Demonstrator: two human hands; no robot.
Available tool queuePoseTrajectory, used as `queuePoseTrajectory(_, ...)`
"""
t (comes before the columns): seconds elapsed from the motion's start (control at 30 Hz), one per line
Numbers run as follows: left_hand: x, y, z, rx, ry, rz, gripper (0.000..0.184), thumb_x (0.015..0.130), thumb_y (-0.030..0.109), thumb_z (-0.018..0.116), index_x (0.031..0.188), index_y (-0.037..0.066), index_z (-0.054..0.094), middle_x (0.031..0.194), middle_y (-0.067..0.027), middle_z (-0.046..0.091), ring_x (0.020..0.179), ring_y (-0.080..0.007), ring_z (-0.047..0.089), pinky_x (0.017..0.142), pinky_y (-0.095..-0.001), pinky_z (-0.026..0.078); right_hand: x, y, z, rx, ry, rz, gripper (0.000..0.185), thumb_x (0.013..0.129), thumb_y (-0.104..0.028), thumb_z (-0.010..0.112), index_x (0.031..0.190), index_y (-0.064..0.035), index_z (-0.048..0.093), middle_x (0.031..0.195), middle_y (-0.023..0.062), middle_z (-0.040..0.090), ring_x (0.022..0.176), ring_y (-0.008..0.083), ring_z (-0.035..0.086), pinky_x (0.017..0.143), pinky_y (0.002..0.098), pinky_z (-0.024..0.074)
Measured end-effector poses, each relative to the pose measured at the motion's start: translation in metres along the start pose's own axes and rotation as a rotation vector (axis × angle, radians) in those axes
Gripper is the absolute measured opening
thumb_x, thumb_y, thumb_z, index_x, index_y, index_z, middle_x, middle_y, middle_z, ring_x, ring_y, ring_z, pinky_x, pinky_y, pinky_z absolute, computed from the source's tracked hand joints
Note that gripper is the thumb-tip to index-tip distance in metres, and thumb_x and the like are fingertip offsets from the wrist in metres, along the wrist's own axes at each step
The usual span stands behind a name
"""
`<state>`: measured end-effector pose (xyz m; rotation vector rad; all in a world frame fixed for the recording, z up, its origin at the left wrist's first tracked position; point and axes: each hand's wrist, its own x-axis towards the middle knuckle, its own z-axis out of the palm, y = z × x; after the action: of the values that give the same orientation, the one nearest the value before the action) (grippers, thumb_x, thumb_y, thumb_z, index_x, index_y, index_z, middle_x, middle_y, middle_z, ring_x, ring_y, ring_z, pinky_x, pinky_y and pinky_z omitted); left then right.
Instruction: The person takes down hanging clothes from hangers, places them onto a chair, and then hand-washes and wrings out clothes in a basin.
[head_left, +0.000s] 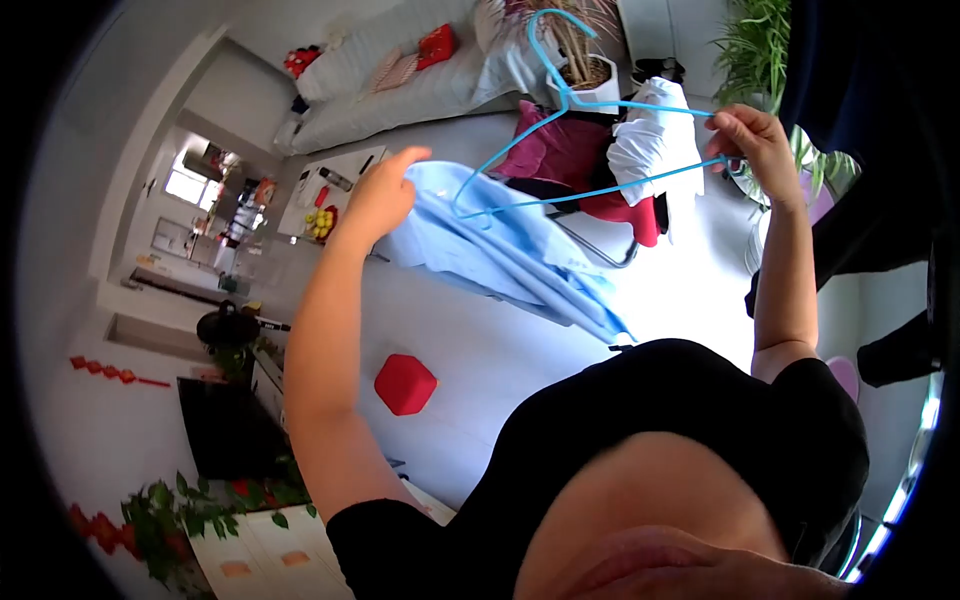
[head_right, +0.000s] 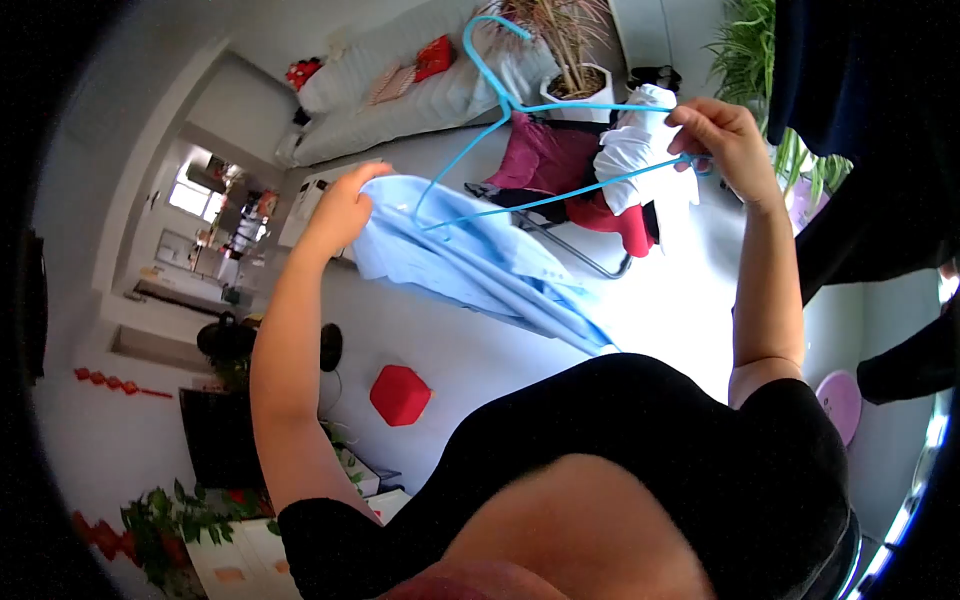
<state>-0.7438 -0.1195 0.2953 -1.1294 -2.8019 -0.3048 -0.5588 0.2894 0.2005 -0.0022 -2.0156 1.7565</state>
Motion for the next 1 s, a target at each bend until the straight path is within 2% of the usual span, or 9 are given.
queuePoseTrajectory(0.13, -0.003, -0.014, 0.021, 0.144, 0.000, -0.069, 0.030, 0.076, 0.004, 0.045, 0.102, 0.009, 0.060, 0.095, -0.0194, 0.062, 0.091, -0.0357, 0.057, 0.078, -0.0420, 0.045, -0.021, 0.012, -0.019, 0.007, 0.149, 0.087, 0.027, 0.092, -0.029, 0.051, 0.090, -0.0043, 0.062, 0.070, 0.0052, 0.065, 0.059, 0.0102, 0.062, 0.047, 0.0177, 0.0401)
queuePoseTrajectory(0.2, -0.002, -0.017, 0.034, 0.113, -0.049, -0.167, 0.029, 0.075, 0.006, 0.046, 0.100, 0.008, 0.059, 0.089, -0.0185, 0.063, 0.086, -0.0358, 0.059, 0.075, -0.0432, 0.046, -0.031, 0.021, -0.016, 0.287, 0.202, 0.093, 0.024, 0.092, -0.026, 0.049, 0.096, -0.0043, 0.060, 0.079, 0.0099, 0.067, 0.066, 0.0130, 0.065, 0.052, 0.0199, 0.0468)
queuePoseTrajectory(0.3, 0.000, -0.012, 0.046, -0.038, -0.088, -0.138, 0.025, 0.075, 0.005, 0.046, 0.095, 0.002, 0.060, 0.082, -0.0169, 0.063, 0.077, -0.0296, 0.061, 0.069, -0.0364, 0.046, -0.038, 0.022, 0.010, 0.528, 0.039, 0.086, 0.007, 0.085, -0.010, 0.051, 0.091, -0.0087, 0.055, 0.101, 0.0183, 0.063, 0.089, 0.0244, 0.064, 0.071, 0.0306, 0.0525)
queuePoseTrajectory(0.37, 0.003, -0.012, 0.051, -0.213, -0.170, -0.131, 0.023, 0.077, 0.008, 0.047, 0.095, 0.002, 0.060, 0.080, -0.0134, 0.063, 0.072, -0.0199, 0.059, 0.065, -0.0301, 0.045, -0.034, 0.020, 0.033, 0.670, -0.060, 0.100, 0.021, 0.074, 0.004, 0.048, 0.087, -0.0111, 0.052, 0.119, 0.0235, 0.052, 0.107, 0.0336, 0.056, 0.092, 0.0461, 0.0447)
queuePoseTrajectory(0.4, 0.004, -0.009, 0.054, -0.217, -0.174, -0.118, 0.023, 0.077, 0.008, 0.047, 0.095, 0.002, 0.060, 0.080, -0.0134, 0.063, 0.072, -0.0199, 0.059, 0.065, -0.0301, 0.045, -0.031, 0.025, 0.042, 0.742, -0.147, 0.067, 0.023, 0.072, 0.007, 0.046, 0.089, -0.0088, 0.051, 0.128, 0.0237, 0.044, 0.113, 0.0343, 0.052, 0.096, 0.0473, 0.0412)
queuePoseTrajectory(0.53, 0.008, -0.002, 0.068, -0.310, -0.134, 0.054, 0.020, 0.079, 0.010, 0.051, 0.094, 0.001, 0.059, 0.084, -0.0149, 0.063, 0.073, -0.0252, 0.060, 0.067, -0.0326, 0.046, -0.020, 0.047, 0.082, 0.859, -0.116, 0.254, 0.040, 0.075, 0.009, 0.042, 0.112, -0.0026, 0.051, 0.118, 0.0183, 0.050, 0.107, 0.0261, 0.055, 0.093, 0.0437, 0.0444)
queuePoseTrajectory(0.67, 0.007, 0.004, 0.078, -0.243, -0.097, 0.142, 0.016, 0.079, 0.011, 0.057, 0.092, 0.001, 0.058, 0.090, -0.0173, 0.061, 0.080, -0.0323, 0.059, 0.071, -0.0351, 0.046, -0.017, 0.068, 0.110, 0.583, -0.069, 0.286, 0.030, 0.092, -0.013, 0.046, 0.120, -0.0028, 0.050, 0.112, 0.0096, 0.054, 0.093, 0.0135, 0.055, 0.072, 0.0247, 0.0439)
queuePoseTrajectory(0.9, -0.006, -0.041, 0.118, -0.321, -0.200, 0.005, 0.015, 0.079, 0.004, 0.053, 0.093, 0.001, 0.058, 0.093, -0.0151, 0.059, 0.087, -0.0315, 0.056, 0.076, -0.0360, 0.045, 0.004, 0.105, 0.111, 0.455, 0.044, 0.387, 0.052, 0.094, -0.047, 0.035, 0.120, -0.0035, 0.049, 0.112, 0.0133, 0.055, 0.091, 0.0166, 0.056, 0.067, 0.0247, 0.0422)
queuePoseTrajectory(1.0, -0.021, -0.052, 0.132, -0.323, -0.155, -0.013, 0.019, 0.077, -0.001, 0.048, 0.092, 0.003, 0.058, 0.096, -0.0131, 0.057, 0.095, -0.0309, 0.052, 0.082, -0.0366, 0.042, 0.024, 0.140, 0.099, 0.480, -0.019, 0.447, 0.055, 0.093, -0.049, 0.032, 0.124, -0.0048, 0.046, 0.110, 0.0180, 0.056, 0.090, 0.0199, 0.058, 0.068, 0.0273, 0.0441)
